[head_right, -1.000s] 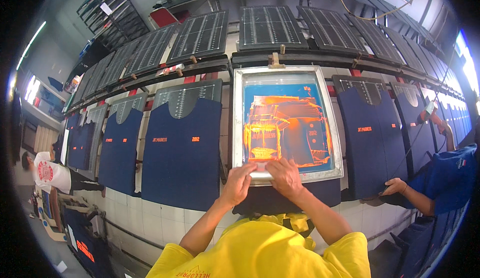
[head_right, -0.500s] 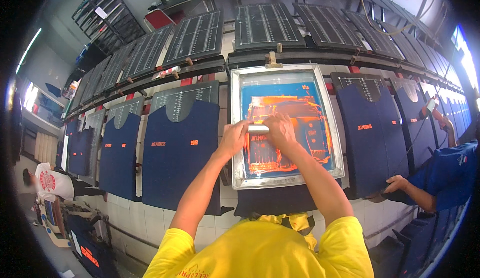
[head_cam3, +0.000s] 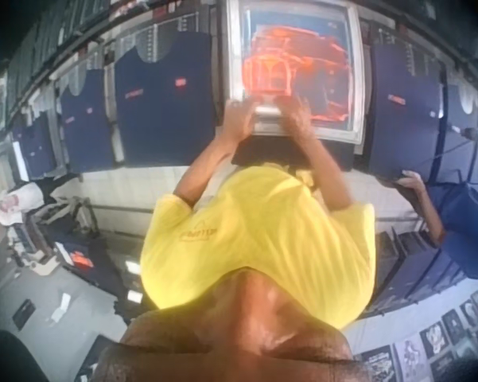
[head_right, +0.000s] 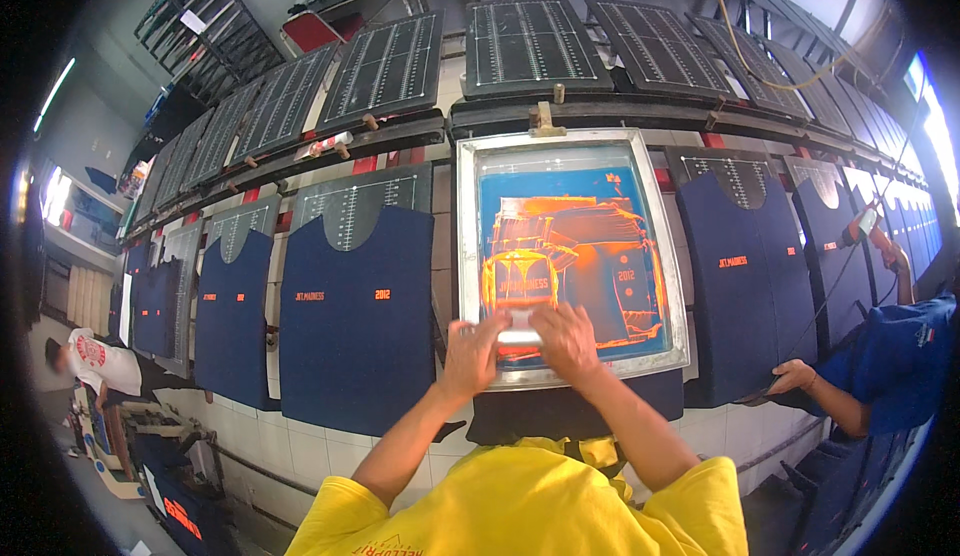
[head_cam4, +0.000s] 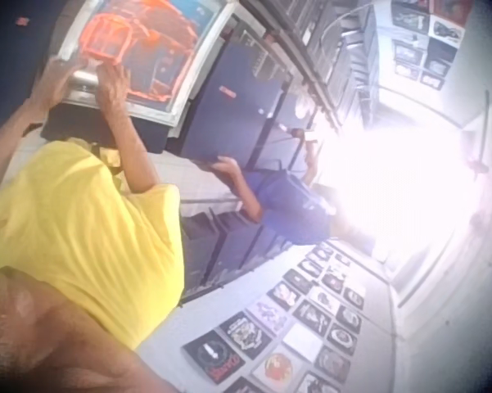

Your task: The person performs screen printing on garments by lowering a screen frame onto fabric, applying ink with a squeegee, and lifting the frame to reveal the design.

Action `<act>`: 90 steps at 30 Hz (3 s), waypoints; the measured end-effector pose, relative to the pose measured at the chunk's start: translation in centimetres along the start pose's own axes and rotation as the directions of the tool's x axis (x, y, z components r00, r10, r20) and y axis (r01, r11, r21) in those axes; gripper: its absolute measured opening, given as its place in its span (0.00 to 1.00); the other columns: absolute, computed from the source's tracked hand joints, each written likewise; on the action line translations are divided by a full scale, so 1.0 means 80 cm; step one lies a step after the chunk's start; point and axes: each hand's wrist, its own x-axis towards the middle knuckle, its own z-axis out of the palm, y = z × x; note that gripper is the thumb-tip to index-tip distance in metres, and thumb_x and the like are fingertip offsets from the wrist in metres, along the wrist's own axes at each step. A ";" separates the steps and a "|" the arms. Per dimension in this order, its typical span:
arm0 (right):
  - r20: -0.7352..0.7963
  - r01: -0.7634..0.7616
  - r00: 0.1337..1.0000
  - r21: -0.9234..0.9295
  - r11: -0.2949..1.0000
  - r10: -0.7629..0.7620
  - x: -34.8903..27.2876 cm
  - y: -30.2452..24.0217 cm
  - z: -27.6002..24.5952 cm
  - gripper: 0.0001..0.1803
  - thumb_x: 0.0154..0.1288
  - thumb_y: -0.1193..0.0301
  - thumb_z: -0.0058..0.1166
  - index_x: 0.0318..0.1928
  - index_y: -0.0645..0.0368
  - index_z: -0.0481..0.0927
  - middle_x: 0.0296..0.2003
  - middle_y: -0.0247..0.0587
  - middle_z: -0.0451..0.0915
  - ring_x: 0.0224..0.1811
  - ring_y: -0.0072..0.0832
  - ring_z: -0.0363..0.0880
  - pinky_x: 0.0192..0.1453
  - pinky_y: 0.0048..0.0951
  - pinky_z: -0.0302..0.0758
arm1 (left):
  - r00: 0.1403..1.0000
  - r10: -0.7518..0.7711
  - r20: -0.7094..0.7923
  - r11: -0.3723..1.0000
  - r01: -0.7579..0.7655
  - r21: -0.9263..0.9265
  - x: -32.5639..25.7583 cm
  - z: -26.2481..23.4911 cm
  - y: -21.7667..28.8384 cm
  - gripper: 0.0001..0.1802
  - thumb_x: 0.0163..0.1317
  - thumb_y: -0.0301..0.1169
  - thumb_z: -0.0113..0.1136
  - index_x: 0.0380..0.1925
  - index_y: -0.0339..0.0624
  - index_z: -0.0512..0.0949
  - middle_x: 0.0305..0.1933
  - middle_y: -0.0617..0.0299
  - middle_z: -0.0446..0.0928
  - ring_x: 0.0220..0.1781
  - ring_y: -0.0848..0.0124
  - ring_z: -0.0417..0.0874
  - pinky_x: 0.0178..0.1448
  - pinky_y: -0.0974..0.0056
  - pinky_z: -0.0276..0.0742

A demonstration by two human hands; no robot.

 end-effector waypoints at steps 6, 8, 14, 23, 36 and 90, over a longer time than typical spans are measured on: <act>0.006 -0.042 0.999 0.034 0.999 0.042 0.113 0.071 0.016 0.11 0.46 0.73 0.67 0.34 0.54 0.83 0.33 0.38 0.83 0.38 0.40 0.80 0.44 0.43 0.73 | 0.996 -0.084 0.000 0.991 0.083 -0.101 0.125 -0.012 -0.055 0.14 0.74 0.33 0.47 0.53 0.45 0.78 0.47 0.54 0.84 0.44 0.57 0.84 0.56 0.52 0.64; 0.075 -0.074 0.995 0.017 0.997 0.072 0.129 0.071 0.002 0.11 0.46 0.73 0.68 0.34 0.54 0.84 0.33 0.38 0.83 0.39 0.41 0.80 0.45 0.43 0.74 | 0.995 -0.101 -0.004 0.990 0.100 -0.103 0.145 -0.022 -0.051 0.16 0.77 0.36 0.43 0.52 0.45 0.79 0.44 0.54 0.85 0.41 0.56 0.84 0.56 0.53 0.64; -0.001 0.059 0.998 -0.020 0.998 -0.059 0.101 0.037 -0.047 0.14 0.44 0.76 0.65 0.37 0.53 0.85 0.35 0.35 0.84 0.42 0.39 0.80 0.45 0.41 0.74 | 0.999 -0.023 -0.036 0.993 0.019 -0.118 0.100 -0.051 -0.010 0.15 0.77 0.36 0.44 0.51 0.44 0.79 0.48 0.56 0.84 0.47 0.58 0.85 0.58 0.52 0.63; 0.179 0.022 0.984 0.002 1.000 -0.022 -0.055 -0.041 -0.046 0.27 0.40 0.75 0.71 0.48 0.54 0.81 0.49 0.33 0.81 0.52 0.38 0.77 0.53 0.42 0.74 | 0.990 0.119 -0.069 0.993 -0.120 -0.010 -0.062 0.000 0.042 0.19 0.64 0.27 0.61 0.55 0.41 0.76 0.58 0.57 0.79 0.62 0.65 0.79 0.61 0.51 0.63; 0.139 -0.024 0.990 0.115 0.993 0.008 -0.102 -0.049 -0.056 0.29 0.57 0.60 0.69 0.57 0.61 0.79 0.59 0.48 0.78 0.63 0.45 0.74 0.67 0.44 0.70 | 0.996 0.013 -0.089 0.967 -0.035 -0.251 -0.101 0.023 0.032 0.21 0.65 0.29 0.62 0.57 0.36 0.75 0.64 0.53 0.76 0.68 0.61 0.75 0.67 0.52 0.64; 0.155 -0.280 0.769 0.954 0.109 0.620 0.013 -0.200 0.120 0.35 0.77 0.50 0.43 0.67 0.71 0.69 0.69 0.53 0.69 0.73 0.39 0.65 0.78 0.41 0.57 | 0.644 -0.746 -0.167 0.571 0.492 -0.657 -0.287 -0.291 -0.326 0.25 0.73 0.37 0.54 0.59 0.23 0.74 0.48 0.52 0.84 0.51 0.69 0.82 0.58 0.65 0.74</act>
